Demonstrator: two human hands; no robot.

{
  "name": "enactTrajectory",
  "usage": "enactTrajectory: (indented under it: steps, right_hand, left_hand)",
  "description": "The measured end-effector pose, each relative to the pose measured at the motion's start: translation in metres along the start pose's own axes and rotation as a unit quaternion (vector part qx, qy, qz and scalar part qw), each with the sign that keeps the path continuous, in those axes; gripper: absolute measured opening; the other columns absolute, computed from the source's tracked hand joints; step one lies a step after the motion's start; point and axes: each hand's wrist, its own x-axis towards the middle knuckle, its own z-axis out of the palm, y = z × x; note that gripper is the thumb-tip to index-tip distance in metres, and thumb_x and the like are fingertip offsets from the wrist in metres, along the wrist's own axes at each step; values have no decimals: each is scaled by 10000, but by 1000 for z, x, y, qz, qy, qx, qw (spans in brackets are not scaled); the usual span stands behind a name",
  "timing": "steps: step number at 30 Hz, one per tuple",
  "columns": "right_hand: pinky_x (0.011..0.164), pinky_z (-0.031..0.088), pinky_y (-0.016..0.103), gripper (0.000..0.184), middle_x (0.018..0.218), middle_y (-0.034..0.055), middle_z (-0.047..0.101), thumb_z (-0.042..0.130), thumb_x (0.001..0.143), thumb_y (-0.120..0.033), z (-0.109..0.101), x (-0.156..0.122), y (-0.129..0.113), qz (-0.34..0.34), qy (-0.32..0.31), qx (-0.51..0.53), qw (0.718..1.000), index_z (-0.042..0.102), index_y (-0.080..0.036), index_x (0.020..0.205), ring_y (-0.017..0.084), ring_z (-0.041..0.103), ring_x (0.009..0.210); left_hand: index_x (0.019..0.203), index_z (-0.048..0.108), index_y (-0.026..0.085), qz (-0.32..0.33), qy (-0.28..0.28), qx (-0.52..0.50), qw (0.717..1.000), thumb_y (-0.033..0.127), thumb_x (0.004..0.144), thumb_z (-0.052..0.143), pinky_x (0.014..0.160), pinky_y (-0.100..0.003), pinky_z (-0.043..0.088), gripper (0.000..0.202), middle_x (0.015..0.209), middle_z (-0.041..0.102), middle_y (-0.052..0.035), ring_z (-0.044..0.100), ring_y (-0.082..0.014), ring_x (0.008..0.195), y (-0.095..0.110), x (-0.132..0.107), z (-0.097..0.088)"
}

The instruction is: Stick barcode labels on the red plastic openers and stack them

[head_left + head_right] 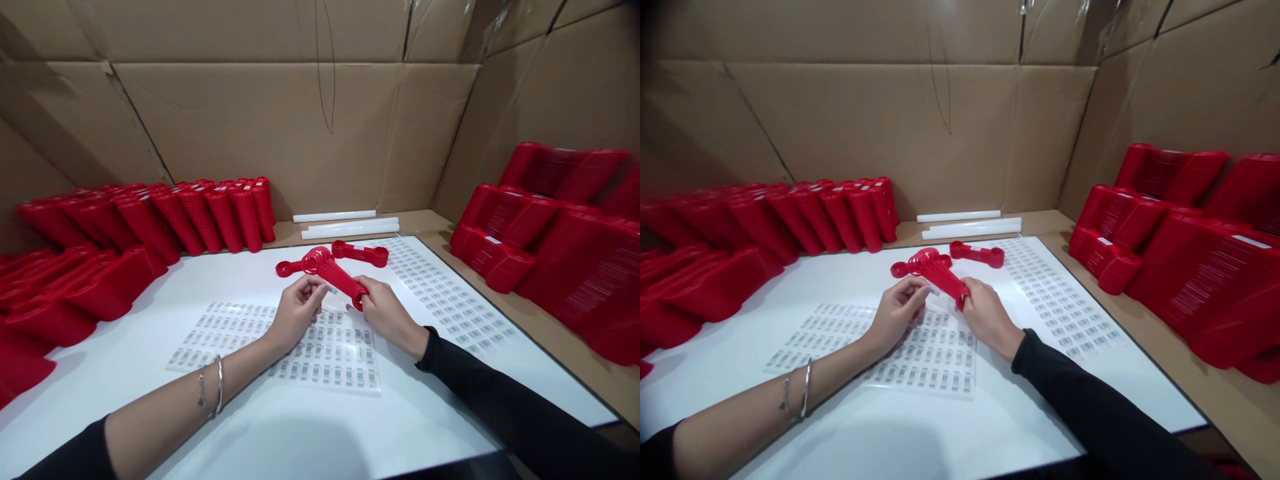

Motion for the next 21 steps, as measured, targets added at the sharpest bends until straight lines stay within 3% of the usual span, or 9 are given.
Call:
enactTrajectory:
  steps: [5,13,21]
  right_hand:
    - [624,366,251,303,786,36,625,347,745,-41,3,1,1,11,-16,-20,1000,588,-171,876,161,545,684]
    - [679,369,260,289,847,58,636,365,744,-35,5,1,-2,5,-24,-47,999,587,-162,877,176,553,761]
    - [630,358,249,255,792,45,612,351,747,-42,5,-2,-6,2,-29,-35,999,559,-170,821,166,533,708]
  left_hand:
    - [816,565,169,-13,2,-31,999,395,790,611,358,-163,293,232,453,419,80,371,-60,384,-8,4,1]
    - [809,575,162,-17,-2,13,1000,395,801,588,357,-171,317,234,439,410,86,368,-60,361,-6,4,1]
    - [793,582,162,-8,19,39,999,408,794,586,366,-182,325,246,436,418,83,388,-66,356,-5,4,2]
